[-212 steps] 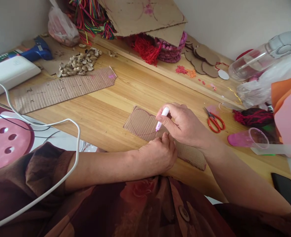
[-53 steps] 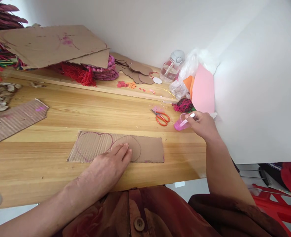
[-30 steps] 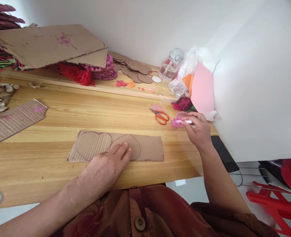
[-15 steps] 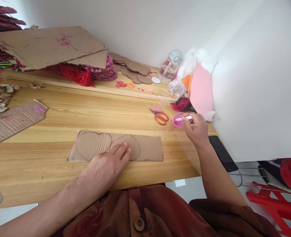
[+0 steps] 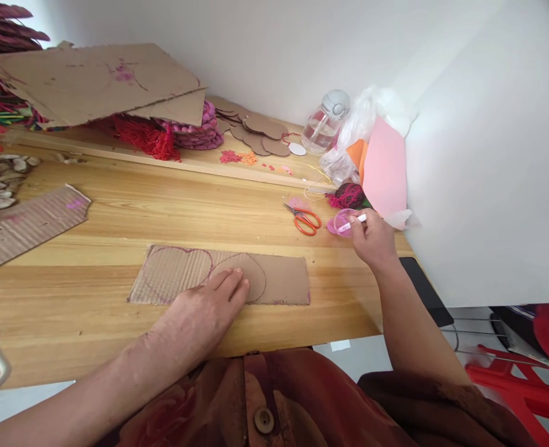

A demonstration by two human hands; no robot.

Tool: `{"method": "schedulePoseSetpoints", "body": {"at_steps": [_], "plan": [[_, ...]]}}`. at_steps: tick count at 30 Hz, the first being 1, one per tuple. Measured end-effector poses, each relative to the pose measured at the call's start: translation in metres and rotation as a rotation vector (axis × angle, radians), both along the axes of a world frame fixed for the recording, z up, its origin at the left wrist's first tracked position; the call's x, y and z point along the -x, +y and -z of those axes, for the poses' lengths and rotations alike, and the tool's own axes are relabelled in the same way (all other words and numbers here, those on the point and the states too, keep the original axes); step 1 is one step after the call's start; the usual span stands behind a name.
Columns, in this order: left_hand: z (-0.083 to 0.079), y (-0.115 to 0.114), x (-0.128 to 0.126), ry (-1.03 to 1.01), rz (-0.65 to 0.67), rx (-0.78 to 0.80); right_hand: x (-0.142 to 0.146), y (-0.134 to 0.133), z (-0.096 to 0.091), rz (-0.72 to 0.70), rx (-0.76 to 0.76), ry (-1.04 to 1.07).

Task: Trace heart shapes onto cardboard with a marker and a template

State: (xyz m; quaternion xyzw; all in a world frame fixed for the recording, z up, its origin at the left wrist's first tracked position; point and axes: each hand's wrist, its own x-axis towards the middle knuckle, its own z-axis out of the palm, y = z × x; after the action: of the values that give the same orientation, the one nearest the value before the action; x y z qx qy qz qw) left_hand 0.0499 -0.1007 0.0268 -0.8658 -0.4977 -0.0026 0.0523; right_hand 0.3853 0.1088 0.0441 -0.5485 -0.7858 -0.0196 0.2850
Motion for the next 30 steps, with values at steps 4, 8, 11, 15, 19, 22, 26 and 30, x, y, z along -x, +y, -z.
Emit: {"method": "schedulePoseSetpoints", "body": {"at_steps": [4, 8, 11, 15, 19, 22, 26, 30], "plan": [[-0.004, 0.001, -0.002, 0.043, -0.009, 0.052, -0.001, 0.003, -0.001, 0.025, 0.021, 0.015], [-0.011, 0.0, -0.005, 0.09, -0.018, 0.138, -0.006, 0.009, -0.004, 0.092, 0.034, 0.078], [-0.012, 0.0, -0.007, 0.076, -0.026, 0.151, -0.007, 0.017, -0.005, 0.141, 0.095, 0.139], [-0.008, -0.001, -0.007, 0.043, -0.038, 0.121, -0.004, 0.02, -0.012, 0.143, 0.13, 0.188], [-0.006, -0.002, -0.006, 0.041, -0.035, 0.098, 0.0, 0.01, -0.035, 0.186, 0.083, 0.197], [-0.007, -0.001, -0.006, 0.049, -0.016, 0.121, 0.004, -0.002, -0.056, 0.181, -0.027, 0.181], [-0.008, -0.001, -0.006, 0.07, 0.006, 0.093, 0.036, -0.025, -0.066, 0.015, -0.074, 0.328], [-0.009, -0.001, -0.007, 0.095, 0.005, 0.061, 0.094, -0.047, -0.045, -0.31, 0.17, 0.479]]}}
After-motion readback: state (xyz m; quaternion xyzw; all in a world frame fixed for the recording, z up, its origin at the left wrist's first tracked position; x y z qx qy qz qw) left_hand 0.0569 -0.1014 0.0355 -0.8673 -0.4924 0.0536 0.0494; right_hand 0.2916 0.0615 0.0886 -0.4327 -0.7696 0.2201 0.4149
